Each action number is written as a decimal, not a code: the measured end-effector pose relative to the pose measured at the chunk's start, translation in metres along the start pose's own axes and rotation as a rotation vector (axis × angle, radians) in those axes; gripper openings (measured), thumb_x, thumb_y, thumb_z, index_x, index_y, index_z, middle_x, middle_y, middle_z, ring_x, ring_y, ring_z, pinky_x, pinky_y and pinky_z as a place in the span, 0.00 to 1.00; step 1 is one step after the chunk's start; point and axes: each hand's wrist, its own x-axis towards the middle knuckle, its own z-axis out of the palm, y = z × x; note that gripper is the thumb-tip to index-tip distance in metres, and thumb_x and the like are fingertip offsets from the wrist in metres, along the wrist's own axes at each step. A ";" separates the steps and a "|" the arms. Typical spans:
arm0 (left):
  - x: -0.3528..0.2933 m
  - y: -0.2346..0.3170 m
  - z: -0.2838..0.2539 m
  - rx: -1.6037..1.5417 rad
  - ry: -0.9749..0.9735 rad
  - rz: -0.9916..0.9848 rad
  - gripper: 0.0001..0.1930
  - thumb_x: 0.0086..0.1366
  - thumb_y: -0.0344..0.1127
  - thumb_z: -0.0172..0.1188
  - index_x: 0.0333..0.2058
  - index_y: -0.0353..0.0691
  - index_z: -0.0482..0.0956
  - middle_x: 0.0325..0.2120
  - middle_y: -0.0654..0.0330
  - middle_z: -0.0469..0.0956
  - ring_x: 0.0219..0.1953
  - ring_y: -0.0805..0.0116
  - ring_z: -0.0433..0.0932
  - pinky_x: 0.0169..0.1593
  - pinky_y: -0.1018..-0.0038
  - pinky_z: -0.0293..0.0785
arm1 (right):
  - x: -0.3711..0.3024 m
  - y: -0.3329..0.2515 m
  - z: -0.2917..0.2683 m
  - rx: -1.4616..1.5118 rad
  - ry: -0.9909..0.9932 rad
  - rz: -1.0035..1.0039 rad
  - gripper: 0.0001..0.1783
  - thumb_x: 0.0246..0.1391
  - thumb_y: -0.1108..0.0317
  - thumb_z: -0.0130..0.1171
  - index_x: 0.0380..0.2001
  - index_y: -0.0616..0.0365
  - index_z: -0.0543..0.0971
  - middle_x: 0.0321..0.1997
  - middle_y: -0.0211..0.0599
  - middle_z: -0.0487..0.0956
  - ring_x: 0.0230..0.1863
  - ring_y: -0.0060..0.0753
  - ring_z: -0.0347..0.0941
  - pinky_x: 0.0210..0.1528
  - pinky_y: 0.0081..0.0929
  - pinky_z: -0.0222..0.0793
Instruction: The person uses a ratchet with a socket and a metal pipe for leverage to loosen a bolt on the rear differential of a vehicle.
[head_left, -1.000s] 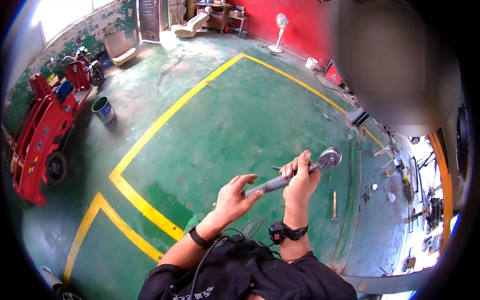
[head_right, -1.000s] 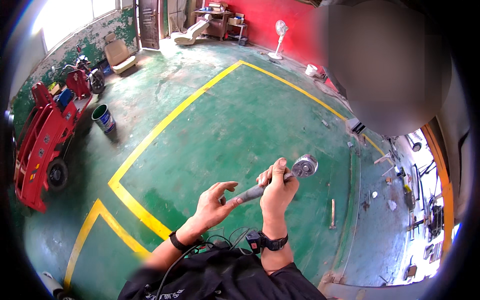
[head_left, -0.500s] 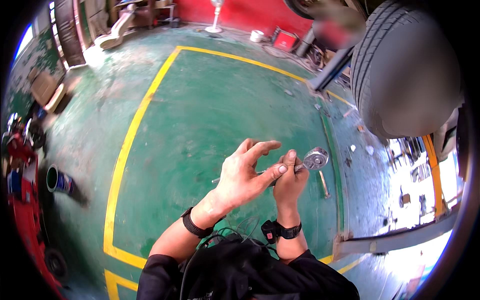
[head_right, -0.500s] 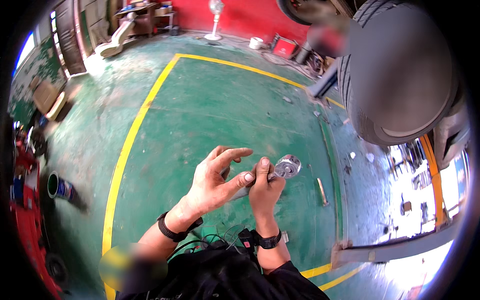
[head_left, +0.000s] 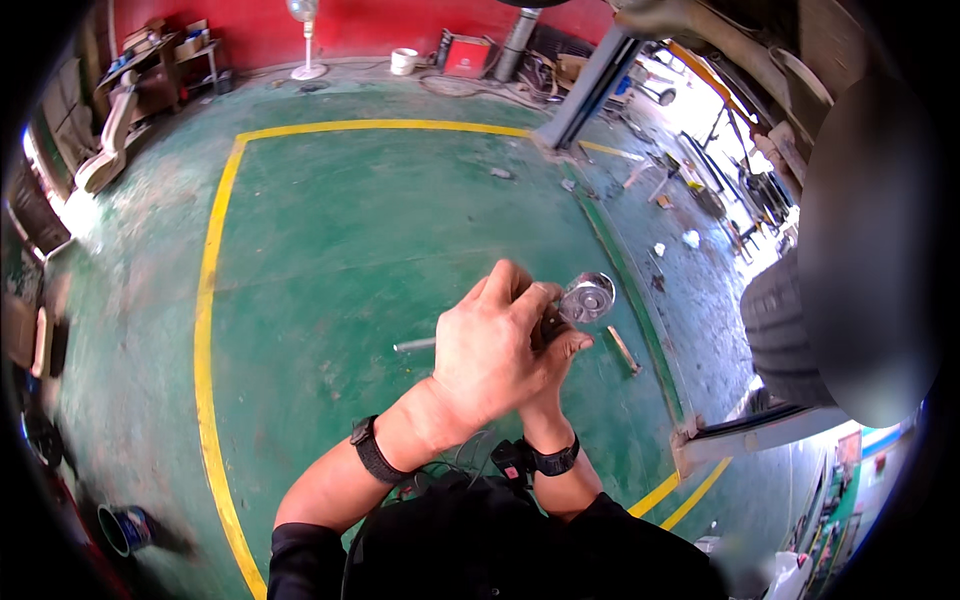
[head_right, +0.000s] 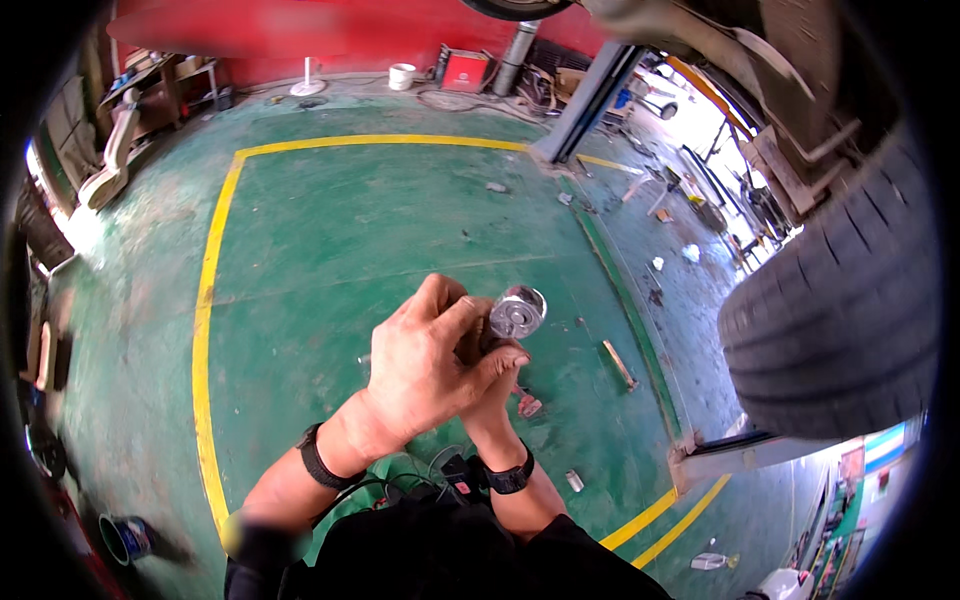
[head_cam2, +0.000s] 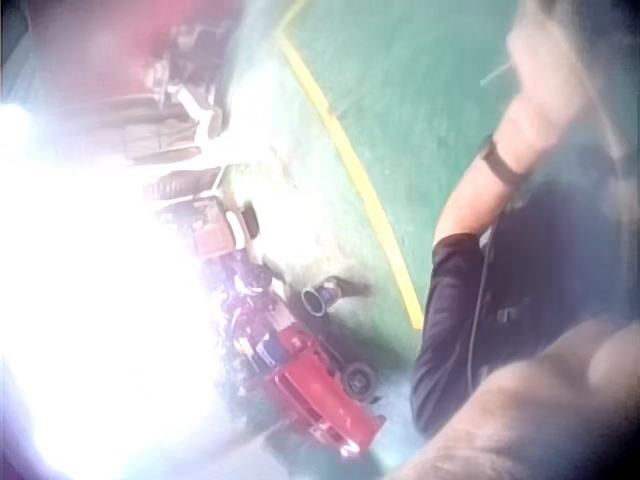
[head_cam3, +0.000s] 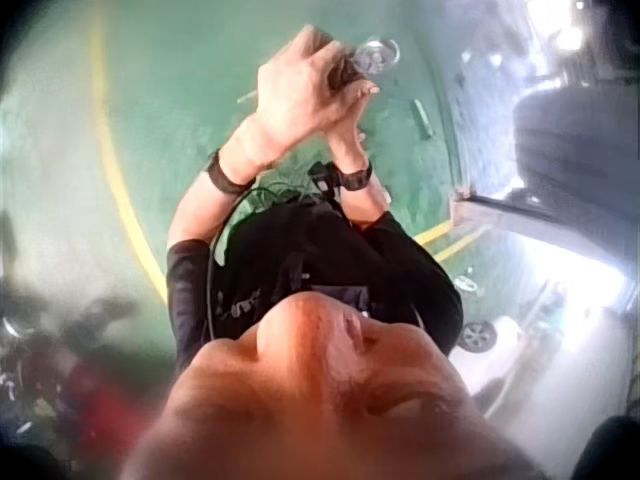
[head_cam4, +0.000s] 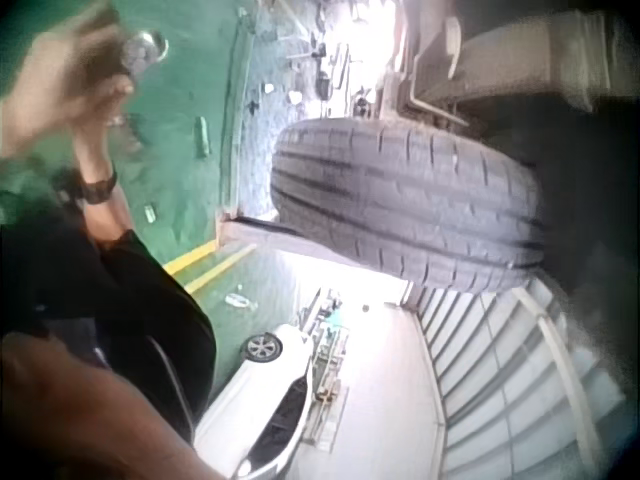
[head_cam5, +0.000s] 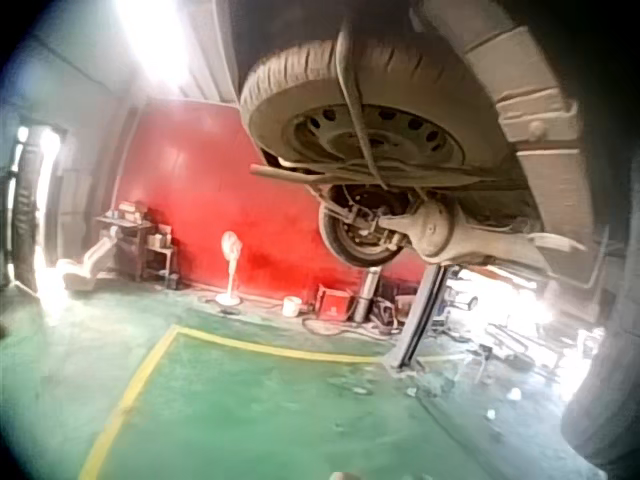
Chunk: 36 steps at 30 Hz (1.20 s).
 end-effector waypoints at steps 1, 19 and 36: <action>0.017 -0.010 0.004 -0.002 -0.008 0.013 0.21 0.45 0.42 0.74 0.37 0.42 0.80 0.31 0.58 0.72 0.29 0.59 0.77 0.31 0.67 0.76 | 0.017 0.005 0.005 0.033 0.022 0.011 0.10 0.62 0.66 0.52 0.29 0.59 0.75 0.26 0.28 0.75 0.26 0.22 0.71 0.28 0.21 0.66; 0.348 -0.164 0.058 -0.201 -0.431 0.427 0.18 0.58 0.39 0.63 0.35 0.30 0.67 0.20 0.46 0.75 0.21 0.43 0.76 0.24 0.58 0.72 | 0.327 0.062 0.080 -0.532 0.405 -0.450 0.11 0.49 0.65 0.67 0.29 0.62 0.81 0.23 0.38 0.81 0.30 0.20 0.78 0.30 0.22 0.70; 0.595 -0.141 0.110 -0.042 -0.288 0.731 0.17 0.62 0.41 0.60 0.28 0.28 0.73 0.15 0.46 0.74 0.20 0.49 0.75 0.27 0.63 0.69 | 0.551 0.025 0.080 -0.336 0.304 -0.370 0.24 0.59 0.60 0.60 0.17 0.67 0.69 0.13 0.27 0.57 0.19 0.16 0.52 0.19 0.29 0.51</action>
